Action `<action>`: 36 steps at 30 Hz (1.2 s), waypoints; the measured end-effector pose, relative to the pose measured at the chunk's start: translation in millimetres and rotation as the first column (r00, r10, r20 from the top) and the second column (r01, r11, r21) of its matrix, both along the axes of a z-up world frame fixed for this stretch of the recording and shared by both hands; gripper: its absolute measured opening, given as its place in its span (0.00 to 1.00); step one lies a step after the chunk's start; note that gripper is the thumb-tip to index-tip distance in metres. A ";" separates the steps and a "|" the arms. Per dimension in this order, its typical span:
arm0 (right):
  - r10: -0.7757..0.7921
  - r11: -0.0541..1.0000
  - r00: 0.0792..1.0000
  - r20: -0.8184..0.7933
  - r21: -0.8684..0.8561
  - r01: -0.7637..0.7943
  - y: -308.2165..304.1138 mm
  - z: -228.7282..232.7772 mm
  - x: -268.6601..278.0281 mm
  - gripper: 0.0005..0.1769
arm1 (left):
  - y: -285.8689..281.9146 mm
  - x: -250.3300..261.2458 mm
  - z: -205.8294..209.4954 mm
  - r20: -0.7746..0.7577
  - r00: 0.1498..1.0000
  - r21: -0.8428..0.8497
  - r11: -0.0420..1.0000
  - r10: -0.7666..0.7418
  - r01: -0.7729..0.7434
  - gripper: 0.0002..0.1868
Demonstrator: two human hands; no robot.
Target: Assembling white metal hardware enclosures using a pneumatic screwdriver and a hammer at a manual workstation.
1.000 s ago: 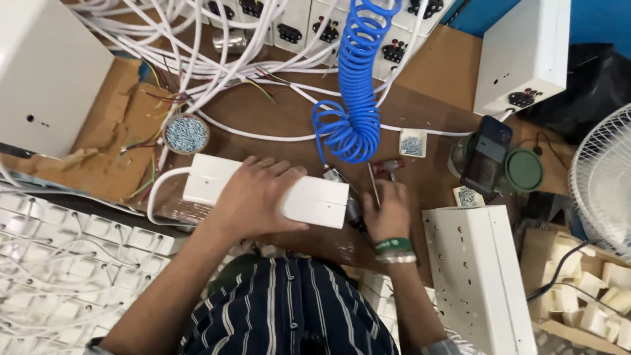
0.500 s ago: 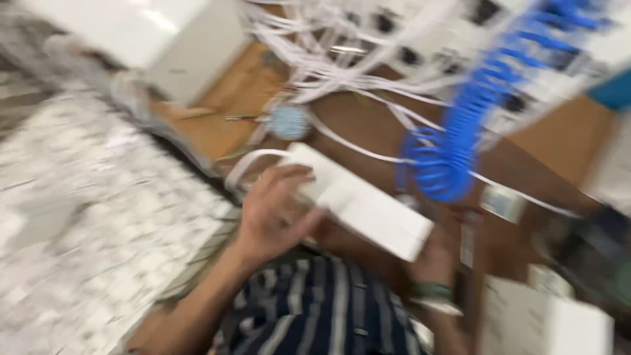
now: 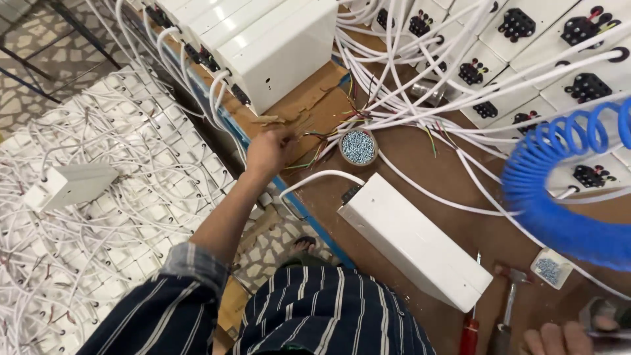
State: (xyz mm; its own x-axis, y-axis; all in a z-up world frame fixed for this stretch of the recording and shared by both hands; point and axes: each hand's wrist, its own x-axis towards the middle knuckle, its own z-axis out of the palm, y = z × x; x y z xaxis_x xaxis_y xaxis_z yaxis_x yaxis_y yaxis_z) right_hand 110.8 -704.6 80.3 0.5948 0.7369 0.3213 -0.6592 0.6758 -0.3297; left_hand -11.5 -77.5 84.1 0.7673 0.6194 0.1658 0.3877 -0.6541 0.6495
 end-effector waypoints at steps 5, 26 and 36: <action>0.145 0.982 0.989 0.039 0.120 -0.149 20.0 11.8 -32.2 0.38 | 16.5 22.3 -36.8 -0.219 0.966 0.165 0.971 -0.136 0.174 0.12; -0.822 0.272 0.444 0.356 -0.440 0.856 161.9 202.1 -144.9 0.21 | -112.1 -37.9 141.5 0.330 0.807 -0.215 0.793 -0.490 0.570 0.08; -0.771 -0.061 0.145 0.620 -0.299 0.952 194.9 216.0 -158.8 0.25 | -199.8 -12.1 170.1 0.521 0.454 -0.536 0.137 -0.723 0.833 0.18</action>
State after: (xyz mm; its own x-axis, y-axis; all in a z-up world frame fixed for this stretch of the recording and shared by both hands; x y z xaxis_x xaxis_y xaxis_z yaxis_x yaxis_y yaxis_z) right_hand -48.0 -509.7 296.4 0.8743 -0.2996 0.3818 0.4595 0.2578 -0.8500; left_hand -23.7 -277.3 254.2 0.9168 -0.3575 0.1778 -0.1636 0.0697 0.9841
